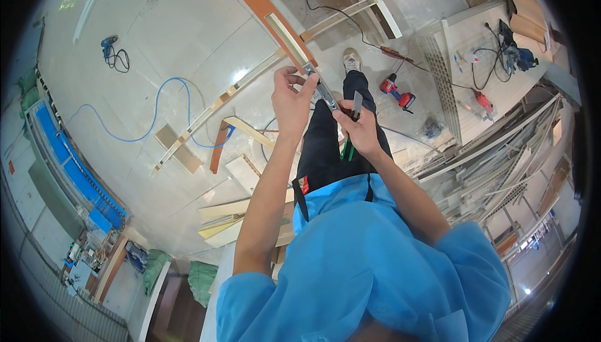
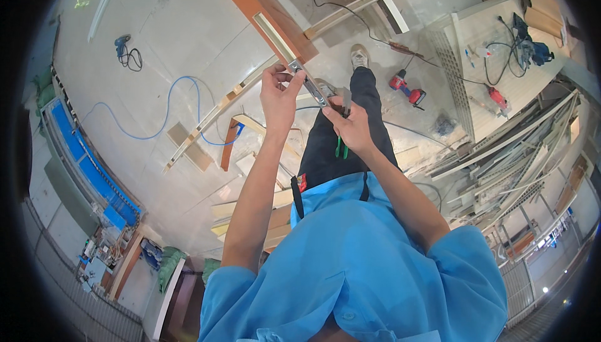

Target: The person aligns a metal lock plate on a wooden door, marks the screw holes with a green marker, and uses a cordless drill to drive screws into the plate. They reposition the door and repeat the marking and drilling steps to secure the hardware.

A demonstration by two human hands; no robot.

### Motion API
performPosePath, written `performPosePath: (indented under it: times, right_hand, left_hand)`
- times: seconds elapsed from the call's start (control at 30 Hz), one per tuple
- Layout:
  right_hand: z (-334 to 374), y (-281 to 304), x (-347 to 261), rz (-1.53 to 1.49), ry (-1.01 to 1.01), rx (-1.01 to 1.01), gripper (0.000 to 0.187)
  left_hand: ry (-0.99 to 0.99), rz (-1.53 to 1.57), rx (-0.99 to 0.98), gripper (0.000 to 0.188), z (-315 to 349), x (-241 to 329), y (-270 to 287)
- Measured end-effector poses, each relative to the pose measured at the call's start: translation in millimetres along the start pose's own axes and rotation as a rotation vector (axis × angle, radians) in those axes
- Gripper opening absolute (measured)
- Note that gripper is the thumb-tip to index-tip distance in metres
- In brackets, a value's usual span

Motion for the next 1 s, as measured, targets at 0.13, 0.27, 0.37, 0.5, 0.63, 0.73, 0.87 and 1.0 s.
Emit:
performPosePath:
  times: [0.13,0.27,0.37,0.5,0.63,0.73,0.87,1.0]
  right_hand:
    - [0.0,0.0,-1.6,0.023,-0.023,-0.030,0.024]
    - [-1.0,-2.6,-2.4,0.079,-0.025,-0.096,0.024]
    - [-2.1,-3.2,-1.9,0.080,-0.028,-0.126,0.024]
    - [-3.5,-4.3,4.2,0.110,-0.073,-0.134,0.022]
    - [-5.9,-7.0,0.7,0.093,-0.071,-0.145,0.020]
    - [-7.7,-9.2,-6.5,0.090,-0.049,-0.167,0.019]
    - [-7.8,-13.5,-13.4,0.043,-0.051,-0.208,0.018]
    - [-5.6,-13.4,-10.1,0.057,-0.056,-0.197,0.019]
  left_hand:
    - [0.018,-0.012,-0.009,0.045,2.3,-7.0,0.4]
    - [0.017,0.079,0.001,0.043,2.5,-10.1,0.9]
    - [0.027,0.078,-0.006,0.044,3.8,-13.6,1.9]
    - [0.044,0.075,-0.030,0.044,5.8,-16.9,2.2]
    - [0.119,0.215,-0.024,0.042,5.3,-20.3,-1.7]
    - [0.223,0.316,0.004,0.040,5.5,-24.7,-4.7]
    - [0.322,0.438,0.012,0.038,8.4,-23.4,-9.9]
    - [0.306,0.470,0.056,0.036,13.1,-18.2,-8.3]
Point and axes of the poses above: each hand's wrist, its own z-axis away from the middle knuckle, its own y-axis out of the back of the hand, x = y × z, the point moved 10 cm from there along -z, towards the middle knuckle, and after that the axes turned 10 degrees about x, right-handed, at the moved point
